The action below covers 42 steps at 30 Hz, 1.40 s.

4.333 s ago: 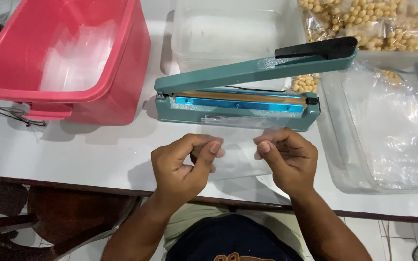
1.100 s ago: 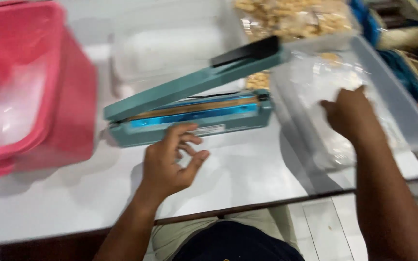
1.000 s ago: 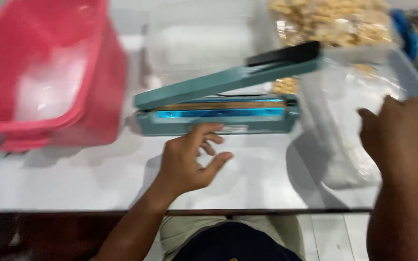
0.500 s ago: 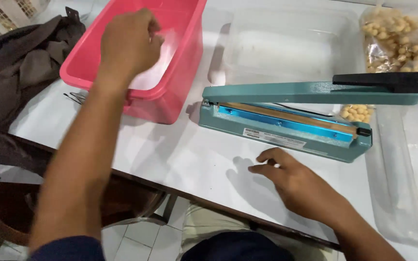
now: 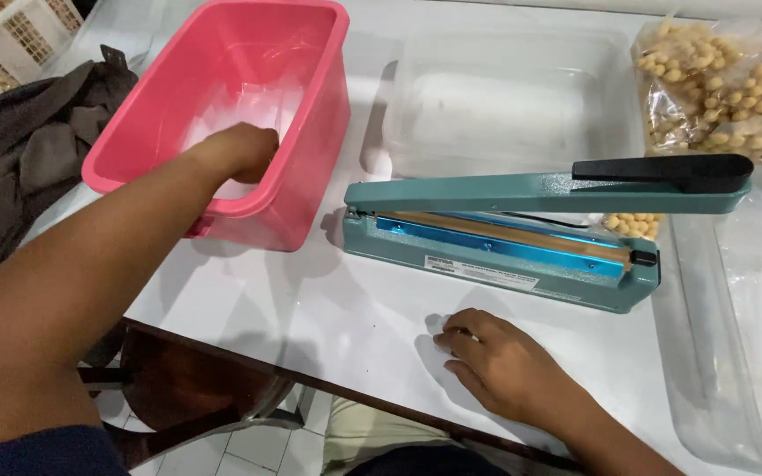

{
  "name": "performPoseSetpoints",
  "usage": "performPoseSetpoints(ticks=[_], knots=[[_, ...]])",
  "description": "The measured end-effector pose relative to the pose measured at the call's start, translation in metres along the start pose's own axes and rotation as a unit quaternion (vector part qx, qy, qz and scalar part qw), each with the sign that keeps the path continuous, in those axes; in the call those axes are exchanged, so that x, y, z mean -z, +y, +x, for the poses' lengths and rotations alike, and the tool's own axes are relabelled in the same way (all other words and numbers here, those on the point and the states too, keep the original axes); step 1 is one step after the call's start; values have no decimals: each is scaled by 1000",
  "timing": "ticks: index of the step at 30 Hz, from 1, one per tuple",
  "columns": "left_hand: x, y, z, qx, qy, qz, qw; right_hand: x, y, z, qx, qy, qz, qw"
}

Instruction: Sealing empty plastic bags using a manual impulse sealer on a tabletop.

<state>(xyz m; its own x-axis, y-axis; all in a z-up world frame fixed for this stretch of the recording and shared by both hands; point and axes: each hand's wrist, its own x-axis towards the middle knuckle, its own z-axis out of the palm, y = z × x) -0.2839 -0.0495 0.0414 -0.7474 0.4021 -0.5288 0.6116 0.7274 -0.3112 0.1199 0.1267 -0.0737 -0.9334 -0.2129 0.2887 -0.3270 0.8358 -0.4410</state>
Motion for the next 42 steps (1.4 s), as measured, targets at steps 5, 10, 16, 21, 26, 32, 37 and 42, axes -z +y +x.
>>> performPoseSetpoints(ticks=[5, 10, 16, 21, 26, 32, 37, 42], knots=[[-3, -10, 9, 12, 74, -118, 990, -1, 2, -1, -6, 0, -10, 1000], [-1, -14, 6, 20, 119, -207, 971, -4, 4, 0, -11, -8, -15, 1000], [-16, -40, 35, 61, 254, -295, 919, -3, 4, 0, -10, -10, -13, 1000], [-2, -42, 8, 14, 404, -341, 849, 3, 2, 4, 11, 6, -17, 1000], [13, -35, -43, -85, 504, -528, 678, 10, 3, 4, -12, 14, 17, 1000], [0, 36, -133, -227, 456, -656, 557, 39, -13, 15, -57, 121, 199, 971], [-114, 128, -83, -369, 349, -736, 448, 28, 9, 12, -56, 227, 513, 826], [-95, 201, -161, -499, 322, -581, 557, 21, 25, 10, -18, 317, 611, 725]])
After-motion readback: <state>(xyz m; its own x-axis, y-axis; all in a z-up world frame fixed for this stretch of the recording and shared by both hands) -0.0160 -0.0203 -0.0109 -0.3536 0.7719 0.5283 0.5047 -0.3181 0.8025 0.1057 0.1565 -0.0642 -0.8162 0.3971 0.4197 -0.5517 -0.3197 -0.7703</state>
